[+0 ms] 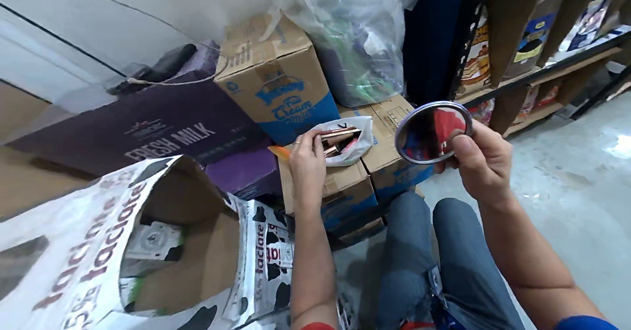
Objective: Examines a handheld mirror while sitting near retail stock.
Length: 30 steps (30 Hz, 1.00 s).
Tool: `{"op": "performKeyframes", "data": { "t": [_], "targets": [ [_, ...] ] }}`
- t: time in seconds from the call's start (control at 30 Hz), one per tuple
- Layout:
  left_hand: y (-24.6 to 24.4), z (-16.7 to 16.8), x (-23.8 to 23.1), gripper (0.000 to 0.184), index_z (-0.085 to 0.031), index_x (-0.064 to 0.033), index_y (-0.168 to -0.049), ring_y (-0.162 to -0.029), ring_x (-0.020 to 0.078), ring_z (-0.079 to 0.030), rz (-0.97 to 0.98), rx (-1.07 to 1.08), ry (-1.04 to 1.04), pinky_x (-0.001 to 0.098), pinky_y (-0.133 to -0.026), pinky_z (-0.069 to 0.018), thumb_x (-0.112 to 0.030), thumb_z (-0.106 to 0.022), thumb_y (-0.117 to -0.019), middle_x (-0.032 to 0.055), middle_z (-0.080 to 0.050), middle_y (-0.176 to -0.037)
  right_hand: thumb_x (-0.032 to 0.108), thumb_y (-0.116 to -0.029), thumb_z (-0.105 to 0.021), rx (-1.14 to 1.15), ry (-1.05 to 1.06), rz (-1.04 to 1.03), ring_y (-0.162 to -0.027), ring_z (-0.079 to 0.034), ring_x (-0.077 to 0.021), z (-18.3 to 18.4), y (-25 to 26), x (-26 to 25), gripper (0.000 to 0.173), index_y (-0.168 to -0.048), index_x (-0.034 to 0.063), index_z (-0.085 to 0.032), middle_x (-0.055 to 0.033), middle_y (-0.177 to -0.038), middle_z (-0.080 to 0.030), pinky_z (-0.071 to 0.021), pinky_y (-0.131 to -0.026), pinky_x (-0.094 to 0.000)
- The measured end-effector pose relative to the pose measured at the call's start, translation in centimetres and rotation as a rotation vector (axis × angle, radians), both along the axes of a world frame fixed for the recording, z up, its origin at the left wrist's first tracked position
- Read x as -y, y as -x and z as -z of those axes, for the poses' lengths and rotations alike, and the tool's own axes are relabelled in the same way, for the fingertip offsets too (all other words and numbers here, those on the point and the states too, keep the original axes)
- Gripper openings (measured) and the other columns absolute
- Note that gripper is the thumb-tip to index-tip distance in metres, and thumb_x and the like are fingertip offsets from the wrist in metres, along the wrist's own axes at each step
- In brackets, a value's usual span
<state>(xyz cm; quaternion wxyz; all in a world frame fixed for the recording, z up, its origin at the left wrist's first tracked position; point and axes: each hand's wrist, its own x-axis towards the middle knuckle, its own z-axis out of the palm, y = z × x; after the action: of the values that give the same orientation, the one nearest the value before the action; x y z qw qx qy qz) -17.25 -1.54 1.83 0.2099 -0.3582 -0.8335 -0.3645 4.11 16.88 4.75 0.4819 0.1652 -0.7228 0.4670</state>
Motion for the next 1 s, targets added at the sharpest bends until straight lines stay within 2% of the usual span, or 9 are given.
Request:
{"op": "performKeyframes", "data": {
  "t": [0.1,0.2,0.27,0.43,0.57,0.7,0.8,0.87,1.0],
  "targets": [
    [-0.1,-0.6,-0.9,0.027,-0.07,0.0026,-0.122,-0.116,0.0406,-0.066,0.043,0.109,0.208,0.0588,-0.102,-0.0483,-0.01,-0.053,-0.1056,0.0227,-0.069,-0.123,0.034,-0.1111,-0.042,0.005,0.003,-0.026,-0.071,-0.059,0.0114,0.1,0.6,0.2,0.028,-0.097,0.017,-0.06,0.0154,-0.077,-0.062,-0.0503,-0.064,-0.0074],
    [1.5,-0.4,-2.3,0.03,-0.066,0.004,-0.129,-0.123,0.0449,-0.061,0.029,0.136,0.392,0.0611,-0.106,-0.0443,-0.006,-0.05,-0.1056,0.0265,-0.065,-0.13,0.033,-0.1112,-0.041,0.017,-0.001,-0.029,-0.071,-0.058,0.0114,0.1,0.9,0.5,0.029,-0.096,0.0148,-0.059,0.014,-0.076,-0.061,-0.0498,-0.064,-0.0074],
    [2.5,-0.8,-3.0,0.033,-0.063,0.0035,-0.132,-0.124,0.0488,-0.058,0.019,0.14,0.496,0.0641,-0.106,-0.0428,0.0,-0.054,-0.1011,0.0301,-0.063,-0.129,0.033,-0.1114,-0.041,0.009,-0.006,-0.033,-0.071,-0.058,0.0107,0.1,1.0,0.5,0.031,-0.095,0.0118,-0.057,0.0118,-0.075,-0.06,-0.0496,-0.065,-0.0081],
    [2.9,-2.2,-4.0,0.037,-0.061,-0.0004,-0.137,-0.13,0.0516,-0.052,0.033,0.191,0.637,0.069,-0.107,-0.0382,-0.01,-0.061,-0.1009,0.0312,-0.06,-0.133,0.025,-0.1106,-0.042,0.003,0.012,-0.024,-0.07,-0.056,0.0087,0.2,0.6,0.4,0.031,-0.092,0.0046,-0.056,0.0067,-0.073,-0.057,-0.05,-0.066,-0.0107],
    [3.0,-2.3,-3.9,0.037,-0.061,0.0001,-0.137,-0.13,0.0539,-0.05,0.066,0.218,0.632,0.069,-0.107,-0.0374,-0.013,-0.058,-0.1033,0.0336,-0.058,-0.134,0.02,-0.1089,-0.044,0.0,0.02,-0.003,-0.067,-0.055,0.0084,0.5,0.1,0.2,0.03,-0.089,0.0015,-0.056,0.0048,-0.071,-0.056,-0.0484,-0.064,-0.0102],
    [2.6,-1.7,-3.2,0.028,-0.068,0.0046,-0.124,-0.117,0.0532,-0.059,0.078,0.214,0.57,0.069,-0.101,-0.042,-0.011,-0.059,-0.1026,0.0341,-0.063,-0.122,0.022,-0.1101,-0.043,0.009,0.016,-0.009,-0.068,-0.055,0.009,0.7,-0.2,-0.2,0.031,-0.09,0.0034,-0.056,0.0062,-0.072,-0.057,-0.0489,-0.064,-0.0096],
    [2.2,-1.0,-2.1,0.024,-0.069,0.0069,-0.118,-0.118,0.0531,-0.058,0.081,0.189,0.45,0.0692,-0.102,-0.0417,-0.006,-0.057,-0.102,0.0338,-0.062,-0.124,0.026,-0.111,-0.041,0.022,0.022,-0.017,-0.07,-0.056,0.0098,0.7,-0.1,-0.4,0.032,-0.092,0.0063,-0.057,0.0083,-0.074,-0.058,-0.0484,-0.064,-0.009],
    [1.7,-0.6,-1.1,0.026,-0.068,0.0062,-0.121,-0.122,0.0514,-0.057,0.067,0.185,0.367,0.0677,-0.104,-0.0411,-0.009,-0.056,-0.1037,0.0324,-0.061,-0.128,0.028,-0.1111,-0.041,0.027,0.024,-0.024,-0.07,-0.056,0.01,0.7,0.1,-0.5,0.031,-0.094,0.008,-0.058,0.0097,-0.075,-0.059,-0.0487,-0.064,-0.0088],
    [0.6,0.2,0.2,0.028,-0.067,0.0058,-0.122,-0.113,0.0448,-0.064,0.021,0.153,0.189,0.0609,-0.098,-0.0486,-0.012,-0.052,-0.1056,0.0292,-0.065,-0.123,0.029,-0.1113,-0.041,0.028,0.02,-0.04,-0.07,-0.057,0.0103,1.0,0.7,-0.3,0.03,-0.095,0.0102,-0.058,0.0106,-0.075,-0.059,-0.0495,-0.064,-0.0085]
  ]
}}
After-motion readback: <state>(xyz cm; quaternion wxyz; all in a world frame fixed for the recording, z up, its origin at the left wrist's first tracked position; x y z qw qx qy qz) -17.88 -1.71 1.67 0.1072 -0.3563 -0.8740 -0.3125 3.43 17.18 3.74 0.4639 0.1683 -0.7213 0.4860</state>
